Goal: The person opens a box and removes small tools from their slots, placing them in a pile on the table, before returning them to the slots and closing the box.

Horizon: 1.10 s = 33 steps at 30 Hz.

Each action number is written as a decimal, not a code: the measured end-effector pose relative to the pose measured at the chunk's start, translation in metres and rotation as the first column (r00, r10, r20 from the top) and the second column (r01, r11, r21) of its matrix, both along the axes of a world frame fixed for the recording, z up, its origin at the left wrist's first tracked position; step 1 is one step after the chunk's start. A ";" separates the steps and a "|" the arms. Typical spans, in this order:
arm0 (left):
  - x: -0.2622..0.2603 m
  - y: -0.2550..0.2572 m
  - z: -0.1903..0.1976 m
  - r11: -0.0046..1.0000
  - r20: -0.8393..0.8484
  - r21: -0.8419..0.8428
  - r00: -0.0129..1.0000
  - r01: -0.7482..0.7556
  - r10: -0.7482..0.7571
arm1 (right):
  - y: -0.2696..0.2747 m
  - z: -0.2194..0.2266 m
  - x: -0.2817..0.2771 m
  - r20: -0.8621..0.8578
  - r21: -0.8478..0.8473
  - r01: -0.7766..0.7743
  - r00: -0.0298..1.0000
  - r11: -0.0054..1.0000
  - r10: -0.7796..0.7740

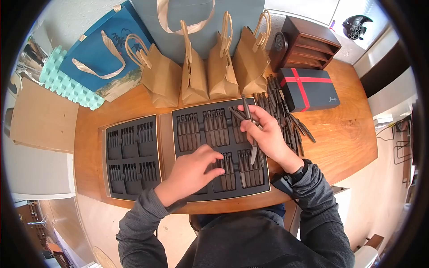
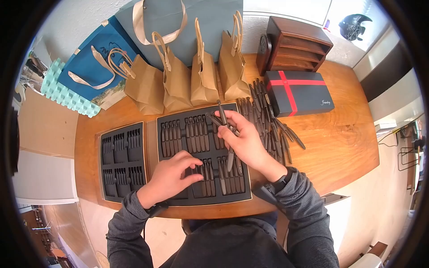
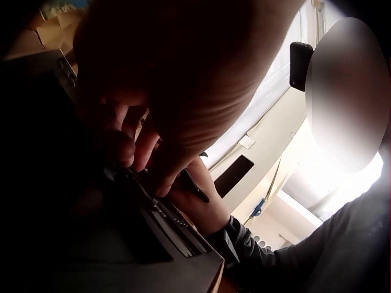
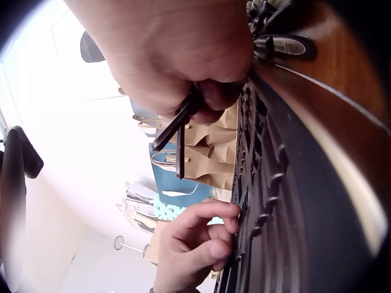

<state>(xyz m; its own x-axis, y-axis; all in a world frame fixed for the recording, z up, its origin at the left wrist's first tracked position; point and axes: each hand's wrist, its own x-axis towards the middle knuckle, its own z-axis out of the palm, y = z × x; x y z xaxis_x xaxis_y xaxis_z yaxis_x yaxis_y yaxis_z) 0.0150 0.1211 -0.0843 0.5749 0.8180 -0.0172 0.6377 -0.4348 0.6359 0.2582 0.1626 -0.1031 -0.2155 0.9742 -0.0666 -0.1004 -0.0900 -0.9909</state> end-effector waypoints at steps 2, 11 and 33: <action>0.003 0.000 0.001 1.000 -0.039 0.019 0.999 0.008 -0.007 | 0.000 0.001 0.000 -0.006 -0.003 0.002 1.000 1.000 -0.002; 0.006 0.001 0.002 0.998 -0.138 0.058 0.990 0.025 -0.017 | -0.001 0.003 -0.001 -0.013 -0.009 0.004 1.000 1.000 -0.004; 0.016 0.004 0.023 0.920 -0.464 0.225 0.866 0.321 -0.189 | -0.003 0.004 -0.003 0.023 -0.001 0.013 1.000 1.000 -0.013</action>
